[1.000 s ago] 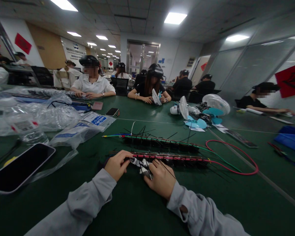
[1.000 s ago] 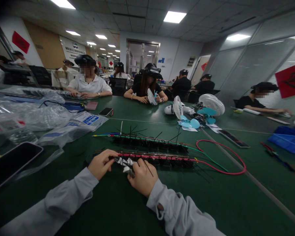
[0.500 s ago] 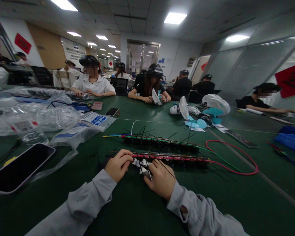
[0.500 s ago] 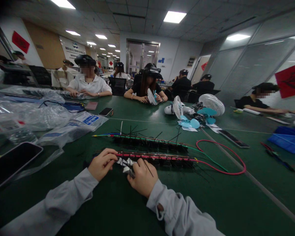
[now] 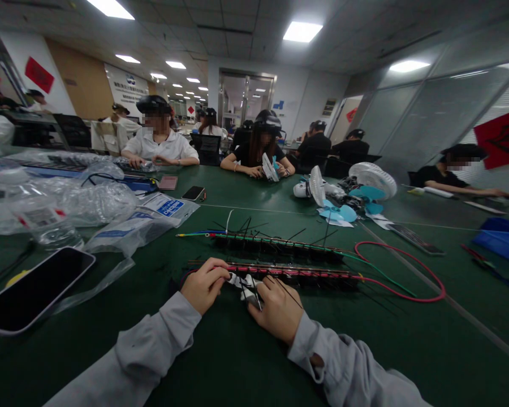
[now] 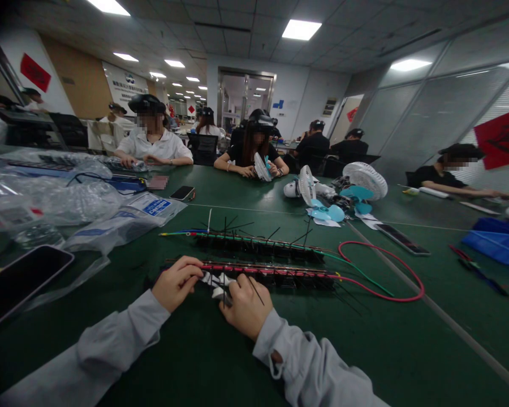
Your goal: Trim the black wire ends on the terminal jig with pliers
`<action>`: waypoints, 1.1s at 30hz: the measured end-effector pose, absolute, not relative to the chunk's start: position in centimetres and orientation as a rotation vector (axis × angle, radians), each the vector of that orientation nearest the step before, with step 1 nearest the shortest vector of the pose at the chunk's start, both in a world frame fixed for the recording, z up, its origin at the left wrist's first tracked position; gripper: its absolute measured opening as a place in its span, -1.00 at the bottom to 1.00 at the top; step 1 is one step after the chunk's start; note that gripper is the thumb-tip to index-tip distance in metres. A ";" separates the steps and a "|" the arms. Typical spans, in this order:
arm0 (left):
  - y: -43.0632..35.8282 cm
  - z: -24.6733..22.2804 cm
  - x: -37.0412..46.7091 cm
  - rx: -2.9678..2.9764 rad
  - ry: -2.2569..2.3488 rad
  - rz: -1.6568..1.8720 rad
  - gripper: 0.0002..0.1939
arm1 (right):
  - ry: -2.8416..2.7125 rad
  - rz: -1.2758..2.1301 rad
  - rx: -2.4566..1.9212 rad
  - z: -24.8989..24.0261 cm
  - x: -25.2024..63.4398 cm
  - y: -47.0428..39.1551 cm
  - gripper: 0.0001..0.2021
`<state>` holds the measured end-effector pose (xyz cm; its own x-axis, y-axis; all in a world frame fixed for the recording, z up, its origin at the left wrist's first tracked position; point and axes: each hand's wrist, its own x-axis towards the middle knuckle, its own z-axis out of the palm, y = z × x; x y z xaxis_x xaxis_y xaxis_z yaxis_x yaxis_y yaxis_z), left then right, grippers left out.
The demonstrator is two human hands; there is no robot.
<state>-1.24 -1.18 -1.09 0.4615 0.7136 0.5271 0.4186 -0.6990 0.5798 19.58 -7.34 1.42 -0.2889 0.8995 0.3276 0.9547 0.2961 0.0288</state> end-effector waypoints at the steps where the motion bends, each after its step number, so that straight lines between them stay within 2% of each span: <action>1: -1.2 -1.1 -1.3 2.347 0.954 1.102 -0.82 | -2.318 -0.323 -1.700 1.4 19.6 -7.3 -0.81; 17: -1.2 -1.1 -1.2 2.355 0.956 1.137 -0.82 | -2.310 -0.303 -1.703 1.3 19.6 -7.3 -0.83; 24: -1.0 -1.1 -1.1 2.336 1.072 1.169 -0.74 | -2.302 -0.322 -1.682 1.1 19.6 -7.5 -0.83; 29: -0.8 -1.3 -1.0 2.310 1.138 1.175 -0.82 | -2.297 -0.316 -1.658 0.8 19.7 -7.7 -0.82; 33: -0.9 -1.1 -1.0 2.301 1.107 1.171 -0.79 | -2.274 -0.329 -1.647 0.9 19.6 -7.7 -0.79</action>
<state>-1.01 -0.89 -1.15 0.3597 0.7640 0.5357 0.4920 -0.6431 0.5868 19.61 -7.73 0.91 -0.2888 0.8781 0.3815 0.9502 0.3115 0.0023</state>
